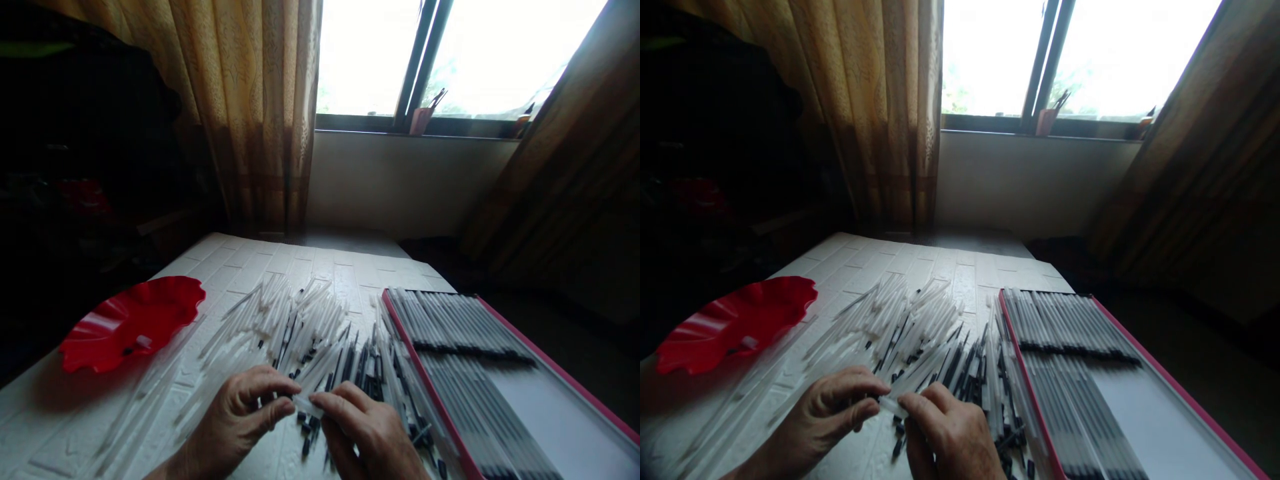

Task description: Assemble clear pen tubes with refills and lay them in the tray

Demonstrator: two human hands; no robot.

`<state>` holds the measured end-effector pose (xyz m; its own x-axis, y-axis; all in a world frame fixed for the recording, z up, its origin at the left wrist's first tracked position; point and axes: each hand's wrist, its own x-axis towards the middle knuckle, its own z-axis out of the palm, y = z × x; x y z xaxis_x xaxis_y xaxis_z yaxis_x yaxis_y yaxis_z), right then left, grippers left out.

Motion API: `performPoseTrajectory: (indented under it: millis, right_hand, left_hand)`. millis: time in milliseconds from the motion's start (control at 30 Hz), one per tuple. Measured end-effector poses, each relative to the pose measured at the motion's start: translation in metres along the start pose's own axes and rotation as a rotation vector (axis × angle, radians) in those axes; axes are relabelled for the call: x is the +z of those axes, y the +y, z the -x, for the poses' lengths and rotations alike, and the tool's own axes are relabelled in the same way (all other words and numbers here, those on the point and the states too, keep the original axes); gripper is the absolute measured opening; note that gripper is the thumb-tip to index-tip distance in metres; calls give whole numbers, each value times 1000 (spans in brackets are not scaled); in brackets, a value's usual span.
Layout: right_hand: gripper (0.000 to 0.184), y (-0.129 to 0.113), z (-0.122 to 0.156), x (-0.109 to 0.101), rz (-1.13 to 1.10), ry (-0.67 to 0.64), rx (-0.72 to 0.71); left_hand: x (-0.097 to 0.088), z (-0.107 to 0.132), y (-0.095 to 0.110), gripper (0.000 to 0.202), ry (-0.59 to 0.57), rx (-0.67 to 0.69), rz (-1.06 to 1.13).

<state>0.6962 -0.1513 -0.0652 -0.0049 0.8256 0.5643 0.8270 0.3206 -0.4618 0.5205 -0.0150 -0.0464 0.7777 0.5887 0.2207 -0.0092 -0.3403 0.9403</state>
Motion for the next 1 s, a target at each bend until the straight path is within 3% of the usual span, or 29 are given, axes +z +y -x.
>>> performPoseTrajectory:
  millis: [267,433,600,833,1000]
  right_hand:
    - [33,0,0,1,12,-5,3]
    - [31,1,0,1,29,-27,9]
    - [32,2,0,-4,111,-93,29]
    - [16,2,2,0,92,-48,59]
    - [14,4,3,-1,118,-24,24]
  left_hand:
    - [0,0,-7,21,17,-24,21]
    - [-1,-1,1,12,-1,60,-60]
    - [-4,-1,4,24,-40,134,-103]
    - [-3,-2,6,10,13,10,-208]
    - [-3,-1,8,8,20,46,-218]
